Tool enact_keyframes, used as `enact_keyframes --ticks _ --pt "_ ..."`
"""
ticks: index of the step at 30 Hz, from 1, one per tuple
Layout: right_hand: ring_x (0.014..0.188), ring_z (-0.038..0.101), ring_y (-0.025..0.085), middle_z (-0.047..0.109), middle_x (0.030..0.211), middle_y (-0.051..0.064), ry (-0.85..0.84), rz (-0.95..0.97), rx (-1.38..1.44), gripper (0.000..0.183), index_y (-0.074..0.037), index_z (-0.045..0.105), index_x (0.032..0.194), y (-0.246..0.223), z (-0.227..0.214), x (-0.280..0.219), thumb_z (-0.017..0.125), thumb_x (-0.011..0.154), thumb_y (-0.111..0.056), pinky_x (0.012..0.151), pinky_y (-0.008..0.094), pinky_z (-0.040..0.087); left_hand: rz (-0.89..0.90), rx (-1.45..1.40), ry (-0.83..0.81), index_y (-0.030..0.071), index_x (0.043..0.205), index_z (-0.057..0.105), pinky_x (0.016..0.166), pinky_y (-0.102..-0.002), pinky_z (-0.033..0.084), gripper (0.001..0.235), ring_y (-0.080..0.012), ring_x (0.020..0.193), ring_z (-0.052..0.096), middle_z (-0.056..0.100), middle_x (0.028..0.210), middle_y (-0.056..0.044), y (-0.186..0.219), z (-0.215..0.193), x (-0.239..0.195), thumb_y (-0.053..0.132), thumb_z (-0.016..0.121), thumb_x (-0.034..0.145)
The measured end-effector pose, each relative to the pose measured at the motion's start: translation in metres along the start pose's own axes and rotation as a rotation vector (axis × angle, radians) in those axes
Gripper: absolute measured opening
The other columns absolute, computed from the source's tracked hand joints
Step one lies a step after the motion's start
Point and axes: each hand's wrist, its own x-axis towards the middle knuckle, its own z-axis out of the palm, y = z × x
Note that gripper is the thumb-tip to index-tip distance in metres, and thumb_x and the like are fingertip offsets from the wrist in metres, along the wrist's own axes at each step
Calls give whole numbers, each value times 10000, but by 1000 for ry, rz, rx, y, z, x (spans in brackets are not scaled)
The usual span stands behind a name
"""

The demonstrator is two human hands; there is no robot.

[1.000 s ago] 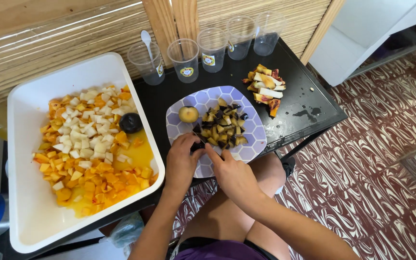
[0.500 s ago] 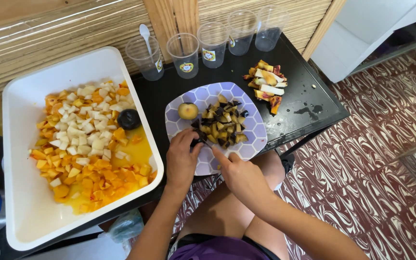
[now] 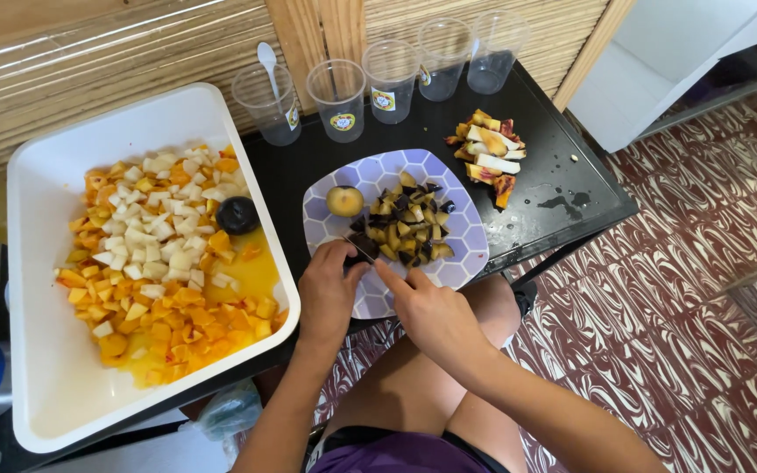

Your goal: The person peels a dark-skinned fruit by hand and places the pieces on a patterned plate. Then, using a knife, the person cuts the fruit into smaller pieces on the plate. A tray of diced orange and white fruit is visible nearby.

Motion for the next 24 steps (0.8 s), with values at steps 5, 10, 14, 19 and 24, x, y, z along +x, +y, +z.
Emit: enact_keyframes --ticks 5,10,14,19,24 --pt "582 707 445 596 929 80 2 -27 -47 542 -257 479 1461 2 13 7 492 932 -138 520 530 609 15 -35 -15 63 973 681 735 -407 620 249 -340 937 718 675 975 -107 6 -6 7 147 837 798" --pt "590 720 420 625 900 88 20 -82 -64 513 -206 524 1432 6 23 25 525 926 -122 487 513 604 -3 56 -49 164 949 675 741 -326 609 246 -231 941 714 657 975 3 -14 10 9 219 837 771" --pt "612 719 440 652 892 133 -6 -88 5 532 -161 520 1447 10 20 22 534 920 -88 498 519 605 -16 57 -25 149 940 680 731 -338 610 192 -257 921 713 664 958 -23 -5 7 10 157 807 796" --pt "631 723 444 662 889 157 -22 -100 19 547 -156 510 1453 13 25 27 548 913 -84 495 519 607 -12 78 -36 132 948 678 728 -344 615 171 -277 934 709 661 969 -44 -4 8 12 125 785 815" --pt "642 738 410 699 857 187 -43 -126 3 499 -101 564 1406 15 3 20 546 908 -65 501 485 617 -6 102 -38 142 942 664 733 -347 618 155 -276 943 709 660 973 -43 -7 9 17 111 764 828"
